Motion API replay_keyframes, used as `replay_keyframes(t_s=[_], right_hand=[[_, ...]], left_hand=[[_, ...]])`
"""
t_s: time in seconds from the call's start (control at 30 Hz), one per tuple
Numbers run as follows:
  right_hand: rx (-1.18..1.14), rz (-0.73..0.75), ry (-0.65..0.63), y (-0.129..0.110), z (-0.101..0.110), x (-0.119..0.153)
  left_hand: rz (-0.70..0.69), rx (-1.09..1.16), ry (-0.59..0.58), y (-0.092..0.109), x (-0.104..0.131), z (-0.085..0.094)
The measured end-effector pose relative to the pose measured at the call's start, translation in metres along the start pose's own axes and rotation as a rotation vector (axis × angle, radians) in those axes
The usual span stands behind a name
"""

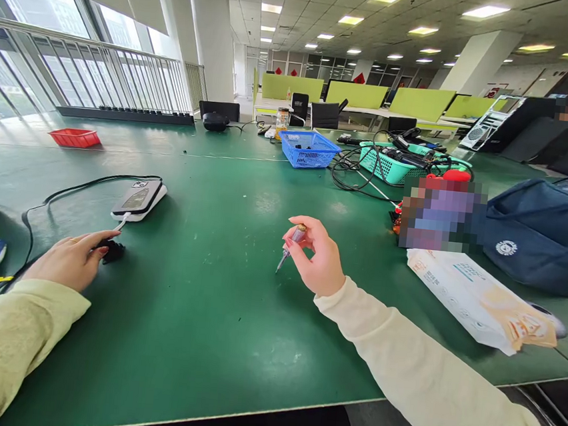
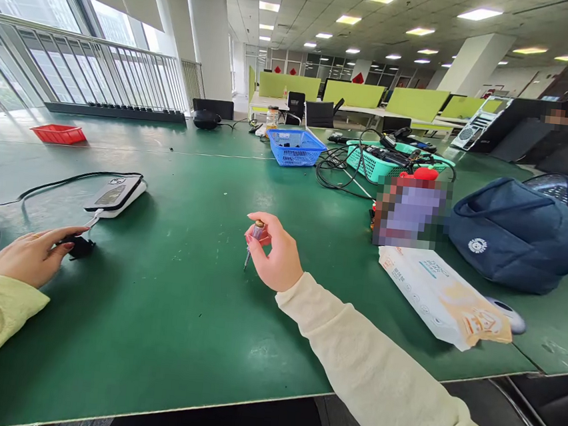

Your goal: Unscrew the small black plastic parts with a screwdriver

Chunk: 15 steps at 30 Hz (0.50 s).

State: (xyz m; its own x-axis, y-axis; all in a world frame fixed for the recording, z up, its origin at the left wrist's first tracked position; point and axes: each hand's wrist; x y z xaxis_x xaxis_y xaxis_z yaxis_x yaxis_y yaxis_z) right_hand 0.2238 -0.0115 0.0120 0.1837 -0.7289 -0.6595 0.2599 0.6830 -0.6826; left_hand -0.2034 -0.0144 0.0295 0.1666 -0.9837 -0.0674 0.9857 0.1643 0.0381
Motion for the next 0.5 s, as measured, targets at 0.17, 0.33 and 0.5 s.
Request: replay_keyframes(t_s=[0.17,0.33,0.5], right_hand=[[0.009,0.003,-0.007,0.0,0.0,0.0],[0.017,0.007,-0.003,0.001,0.0,0.0],[0.019,0.004,-0.009,0.0,0.001,0.0]], left_hand=[[-0.005,0.053,-0.008,-0.015,-0.006,-0.009],[-0.013,0.061,0.033,-0.02,-0.008,-0.014],[0.045,0.062,-0.012,-0.009,-0.002,-0.003]])
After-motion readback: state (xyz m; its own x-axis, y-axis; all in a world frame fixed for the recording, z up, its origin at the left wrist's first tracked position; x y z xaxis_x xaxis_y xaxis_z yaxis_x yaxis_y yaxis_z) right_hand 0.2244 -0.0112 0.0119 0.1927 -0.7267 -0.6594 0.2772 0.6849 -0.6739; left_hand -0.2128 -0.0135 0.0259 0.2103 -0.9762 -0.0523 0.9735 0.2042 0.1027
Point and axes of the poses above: each hand's wrist, its own x-axis away from the middle knuckle, its own z-axis out of the back of the hand, y = z × x, and after that the axes turned 5 degrees about -y, right-handed
